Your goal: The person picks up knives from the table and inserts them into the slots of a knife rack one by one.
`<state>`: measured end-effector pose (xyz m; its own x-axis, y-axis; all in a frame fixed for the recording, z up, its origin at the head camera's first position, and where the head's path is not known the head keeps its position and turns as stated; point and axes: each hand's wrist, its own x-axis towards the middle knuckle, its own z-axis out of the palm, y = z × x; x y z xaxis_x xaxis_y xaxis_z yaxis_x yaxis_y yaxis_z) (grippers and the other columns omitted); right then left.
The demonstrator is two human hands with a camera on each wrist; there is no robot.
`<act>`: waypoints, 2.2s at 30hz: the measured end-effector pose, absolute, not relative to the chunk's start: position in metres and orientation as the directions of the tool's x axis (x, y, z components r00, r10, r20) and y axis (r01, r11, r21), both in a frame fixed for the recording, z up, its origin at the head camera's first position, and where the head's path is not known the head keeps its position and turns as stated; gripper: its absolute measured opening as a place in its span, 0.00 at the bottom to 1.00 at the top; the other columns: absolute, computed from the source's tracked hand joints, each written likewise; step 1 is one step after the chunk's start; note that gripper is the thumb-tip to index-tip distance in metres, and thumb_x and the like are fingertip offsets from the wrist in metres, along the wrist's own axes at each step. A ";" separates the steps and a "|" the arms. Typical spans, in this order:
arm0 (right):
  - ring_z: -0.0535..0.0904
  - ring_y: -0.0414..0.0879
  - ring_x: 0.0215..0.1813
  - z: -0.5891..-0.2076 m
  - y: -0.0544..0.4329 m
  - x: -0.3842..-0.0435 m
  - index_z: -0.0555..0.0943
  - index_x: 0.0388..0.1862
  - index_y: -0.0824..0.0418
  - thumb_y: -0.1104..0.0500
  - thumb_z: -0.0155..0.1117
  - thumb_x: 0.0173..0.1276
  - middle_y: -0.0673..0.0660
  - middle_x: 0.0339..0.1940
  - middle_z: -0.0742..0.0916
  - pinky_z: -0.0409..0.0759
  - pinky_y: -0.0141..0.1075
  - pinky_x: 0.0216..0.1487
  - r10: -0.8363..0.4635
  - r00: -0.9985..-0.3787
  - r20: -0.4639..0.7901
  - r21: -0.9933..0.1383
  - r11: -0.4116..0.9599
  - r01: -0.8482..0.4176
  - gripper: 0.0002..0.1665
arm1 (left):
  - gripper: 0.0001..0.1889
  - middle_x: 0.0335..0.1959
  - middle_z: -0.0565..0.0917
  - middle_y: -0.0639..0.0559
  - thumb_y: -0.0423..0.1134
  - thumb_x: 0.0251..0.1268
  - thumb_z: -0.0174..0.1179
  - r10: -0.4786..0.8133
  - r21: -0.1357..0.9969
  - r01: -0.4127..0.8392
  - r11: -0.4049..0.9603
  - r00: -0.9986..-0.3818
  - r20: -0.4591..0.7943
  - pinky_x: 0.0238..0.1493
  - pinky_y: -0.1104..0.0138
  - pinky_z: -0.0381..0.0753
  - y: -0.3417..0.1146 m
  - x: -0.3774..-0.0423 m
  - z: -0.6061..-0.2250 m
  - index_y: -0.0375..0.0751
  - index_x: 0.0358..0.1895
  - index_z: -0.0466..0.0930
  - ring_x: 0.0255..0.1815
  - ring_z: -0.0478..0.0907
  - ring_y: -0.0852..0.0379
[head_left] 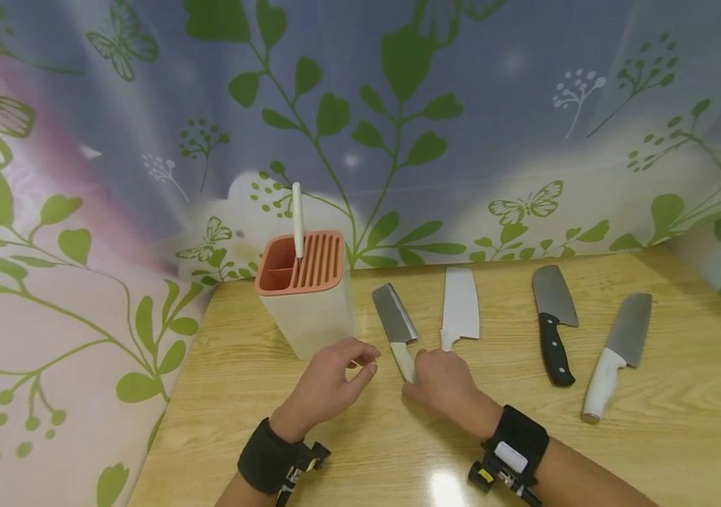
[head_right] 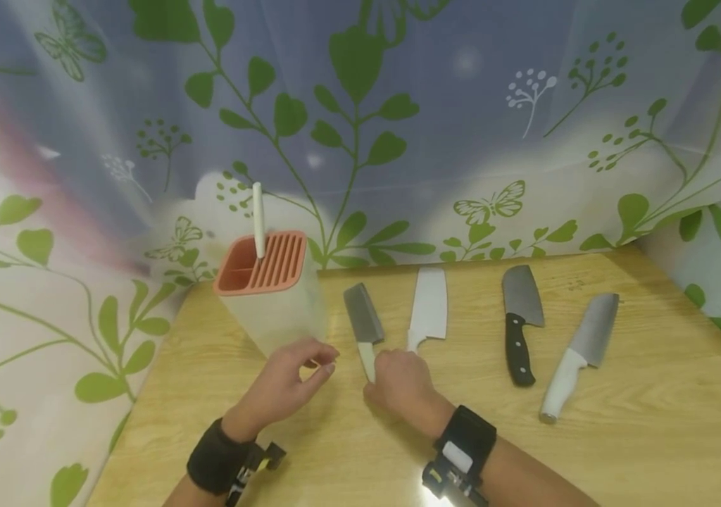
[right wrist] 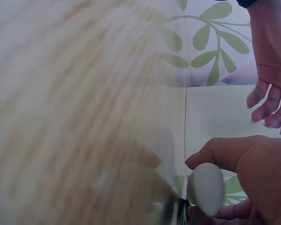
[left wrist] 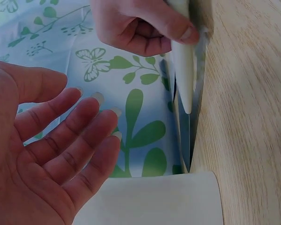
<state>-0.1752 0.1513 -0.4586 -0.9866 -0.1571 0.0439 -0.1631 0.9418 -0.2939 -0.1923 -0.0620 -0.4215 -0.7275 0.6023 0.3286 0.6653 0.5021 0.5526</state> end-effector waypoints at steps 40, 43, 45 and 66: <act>0.69 0.41 0.16 -0.382 0.192 -0.186 0.81 0.32 0.66 0.57 0.69 0.55 0.52 0.18 0.80 0.69 0.33 0.17 -0.089 -0.903 0.421 -0.455 0.840 -0.295 0.13 | 0.09 0.41 0.83 0.56 0.37 0.72 0.58 0.606 0.579 0.669 0.466 -0.718 0.342 0.44 0.59 0.84 -0.066 -0.196 -0.421 0.45 0.50 0.83 0.43 0.80 0.61; 0.70 0.41 0.17 -0.378 0.193 -0.185 0.82 0.34 0.66 0.57 0.69 0.56 0.52 0.19 0.81 0.69 0.33 0.18 -0.084 -0.911 0.405 -0.491 0.820 -0.294 0.13 | 0.09 0.41 0.83 0.56 0.37 0.72 0.58 0.604 0.585 0.663 0.467 -0.722 0.337 0.44 0.59 0.84 -0.066 -0.196 -0.421 0.45 0.50 0.83 0.43 0.80 0.61; 0.70 0.41 0.17 -0.375 0.194 -0.184 0.82 0.34 0.66 0.58 0.70 0.56 0.52 0.19 0.81 0.69 0.33 0.18 -0.081 -0.916 0.394 -0.515 0.805 -0.293 0.13 | 0.09 0.41 0.83 0.57 0.37 0.72 0.58 0.604 0.587 0.661 0.467 -0.723 0.334 0.44 0.59 0.84 -0.066 -0.197 -0.421 0.46 0.50 0.83 0.43 0.80 0.61; 0.71 0.44 0.21 -0.340 0.202 -0.178 0.77 0.27 0.57 0.60 0.70 0.61 0.50 0.19 0.78 0.67 0.34 0.23 -0.016 -0.886 0.463 -0.658 0.663 -0.356 0.09 | 0.08 0.40 0.82 0.57 0.36 0.72 0.58 0.602 0.616 0.645 0.453 -0.731 0.322 0.44 0.58 0.84 -0.066 -0.195 -0.419 0.45 0.50 0.83 0.41 0.80 0.62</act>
